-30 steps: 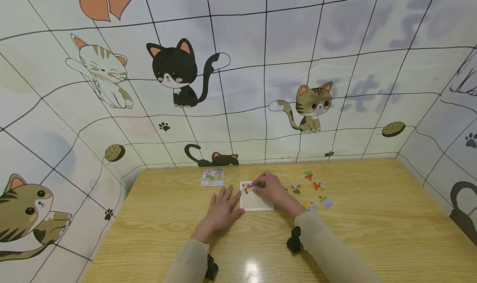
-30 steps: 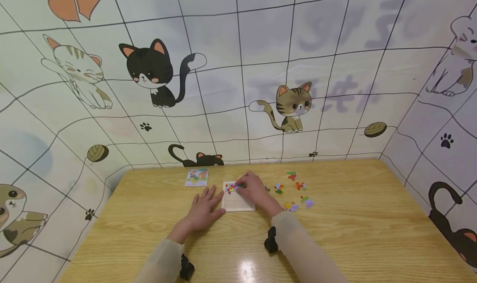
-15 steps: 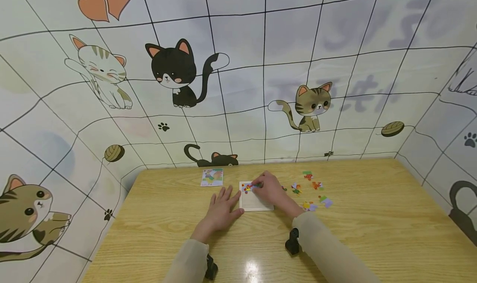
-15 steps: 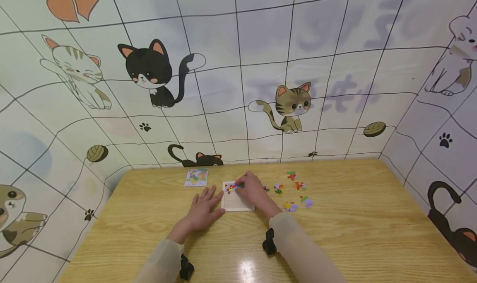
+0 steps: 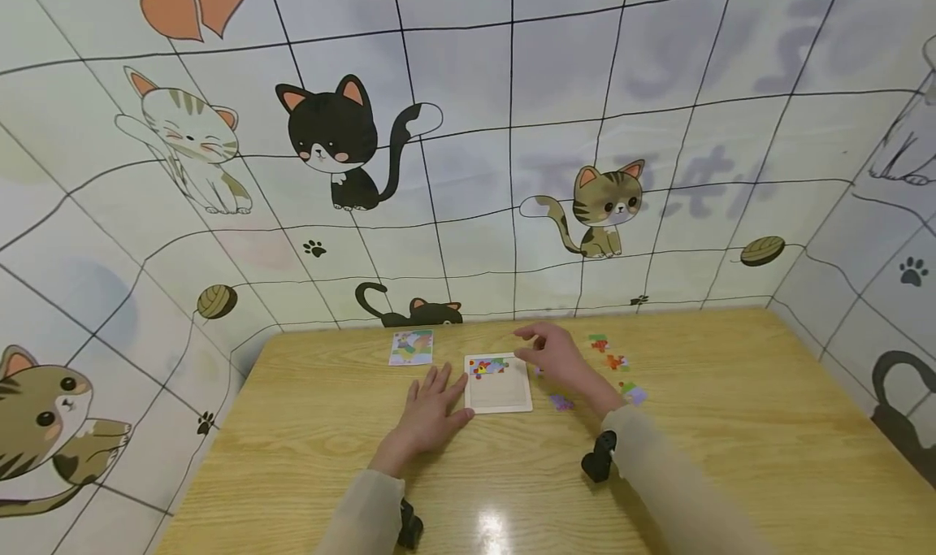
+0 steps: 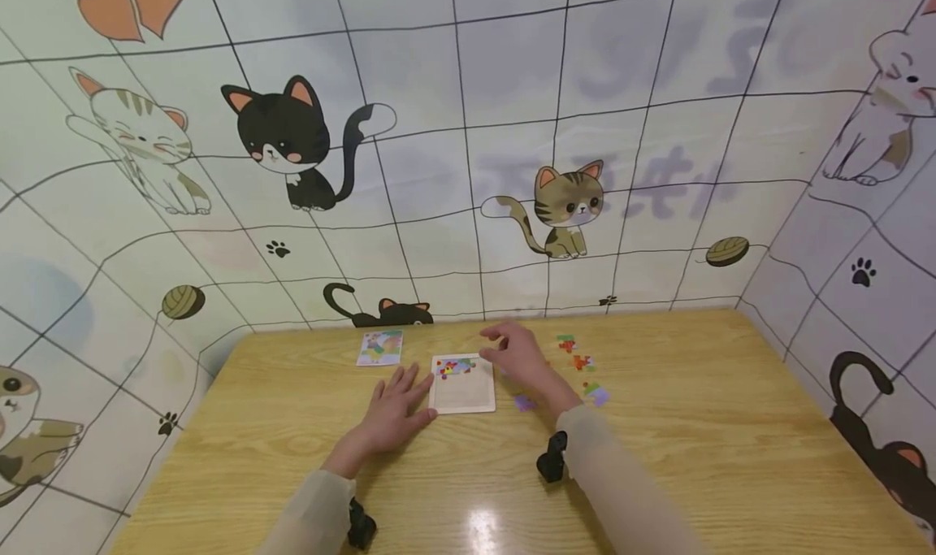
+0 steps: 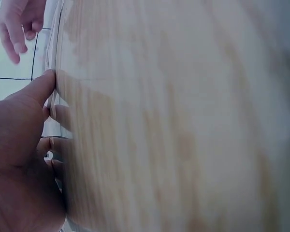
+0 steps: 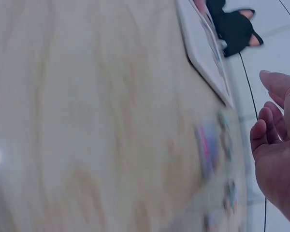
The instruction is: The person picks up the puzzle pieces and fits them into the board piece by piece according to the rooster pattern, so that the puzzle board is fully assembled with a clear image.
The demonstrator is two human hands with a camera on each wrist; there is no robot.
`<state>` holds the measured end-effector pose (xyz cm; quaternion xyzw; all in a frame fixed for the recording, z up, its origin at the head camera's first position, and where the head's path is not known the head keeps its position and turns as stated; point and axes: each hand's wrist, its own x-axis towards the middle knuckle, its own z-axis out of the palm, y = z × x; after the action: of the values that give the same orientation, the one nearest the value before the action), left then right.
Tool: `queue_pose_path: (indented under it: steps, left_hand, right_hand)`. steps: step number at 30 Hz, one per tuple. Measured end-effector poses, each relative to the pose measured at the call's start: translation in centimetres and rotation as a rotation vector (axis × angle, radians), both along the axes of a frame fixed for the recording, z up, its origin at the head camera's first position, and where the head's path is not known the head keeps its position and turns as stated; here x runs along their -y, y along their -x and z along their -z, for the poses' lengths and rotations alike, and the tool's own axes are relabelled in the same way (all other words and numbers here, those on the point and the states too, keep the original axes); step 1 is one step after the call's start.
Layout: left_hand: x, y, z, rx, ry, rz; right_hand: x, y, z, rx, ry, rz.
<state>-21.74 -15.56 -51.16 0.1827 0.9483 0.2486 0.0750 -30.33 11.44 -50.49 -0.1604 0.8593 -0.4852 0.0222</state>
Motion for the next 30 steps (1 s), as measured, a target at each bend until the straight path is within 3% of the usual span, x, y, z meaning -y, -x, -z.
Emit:
queue_pose_path:
  steps: [11,20,30]
  left_hand:
    - [0.3,-0.1,0.1,-0.016,-0.007,0.001]
    - [0.2,-0.1,0.3,-0.014,-0.017,0.012]
    - [0.1,-0.1,0.0,-0.013,0.005,0.008]
  right_hand:
    - [-6.0,1.0,-0.7,-0.024,-0.043,0.085]
    - [-11.2,1.4,-0.1,0.000,-0.095,0.166]
    - [-13.7,1.0,0.9,0.050,-0.098,0.133]
